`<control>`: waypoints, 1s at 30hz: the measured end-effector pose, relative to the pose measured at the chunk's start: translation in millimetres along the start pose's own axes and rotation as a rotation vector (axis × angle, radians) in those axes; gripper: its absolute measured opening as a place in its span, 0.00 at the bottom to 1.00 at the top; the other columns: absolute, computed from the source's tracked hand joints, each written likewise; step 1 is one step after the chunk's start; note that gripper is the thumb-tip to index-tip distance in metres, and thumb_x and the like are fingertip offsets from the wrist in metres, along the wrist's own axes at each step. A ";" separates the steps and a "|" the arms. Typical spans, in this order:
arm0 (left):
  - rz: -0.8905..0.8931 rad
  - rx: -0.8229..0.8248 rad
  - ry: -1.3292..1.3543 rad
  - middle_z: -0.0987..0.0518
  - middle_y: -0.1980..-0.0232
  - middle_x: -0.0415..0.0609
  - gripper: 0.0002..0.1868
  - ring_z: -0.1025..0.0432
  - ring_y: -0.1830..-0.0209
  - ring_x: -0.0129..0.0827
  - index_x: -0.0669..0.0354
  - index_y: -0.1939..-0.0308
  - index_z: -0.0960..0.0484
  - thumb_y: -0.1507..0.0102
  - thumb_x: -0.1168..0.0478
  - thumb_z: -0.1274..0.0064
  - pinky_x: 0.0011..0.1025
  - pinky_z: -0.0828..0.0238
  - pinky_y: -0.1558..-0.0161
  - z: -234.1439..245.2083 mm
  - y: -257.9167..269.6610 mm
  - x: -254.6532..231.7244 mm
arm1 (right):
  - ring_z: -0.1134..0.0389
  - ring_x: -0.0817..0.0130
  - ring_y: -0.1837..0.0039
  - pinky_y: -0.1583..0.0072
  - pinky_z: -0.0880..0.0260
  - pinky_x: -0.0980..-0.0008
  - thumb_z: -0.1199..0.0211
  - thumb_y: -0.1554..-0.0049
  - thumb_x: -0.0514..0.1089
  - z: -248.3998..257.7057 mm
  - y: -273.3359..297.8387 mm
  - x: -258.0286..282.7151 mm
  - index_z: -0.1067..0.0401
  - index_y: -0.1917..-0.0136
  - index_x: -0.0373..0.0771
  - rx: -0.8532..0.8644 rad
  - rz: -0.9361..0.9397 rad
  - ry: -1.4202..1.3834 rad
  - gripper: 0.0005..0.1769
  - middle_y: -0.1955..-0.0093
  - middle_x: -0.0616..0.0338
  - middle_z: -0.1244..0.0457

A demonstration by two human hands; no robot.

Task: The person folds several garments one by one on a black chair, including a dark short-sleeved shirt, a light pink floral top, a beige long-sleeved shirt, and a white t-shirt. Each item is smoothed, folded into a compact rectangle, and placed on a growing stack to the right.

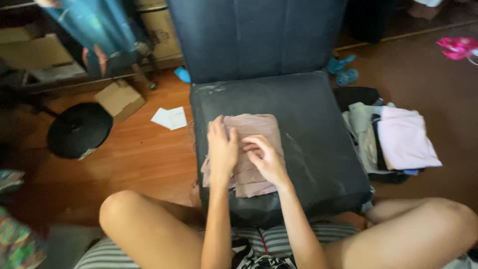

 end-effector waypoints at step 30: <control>0.161 0.033 0.221 0.27 0.34 0.65 0.39 0.32 0.31 0.55 0.64 0.33 0.32 0.45 0.61 0.33 0.39 0.38 0.32 -1.7 31.4 24.8 | 0.37 0.49 0.30 0.33 0.36 0.58 0.29 0.51 0.47 61.5 20.4 -46.3 0.46 0.23 0.40 -0.347 -0.218 0.105 0.47 0.31 0.32 0.41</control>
Point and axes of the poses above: each hand's wrist, its own y-axis away from the middle knuckle, its own z-axis out of the back of the hand, x = y × z, the point moved 6 cm from there along -y, towards the middle knuckle
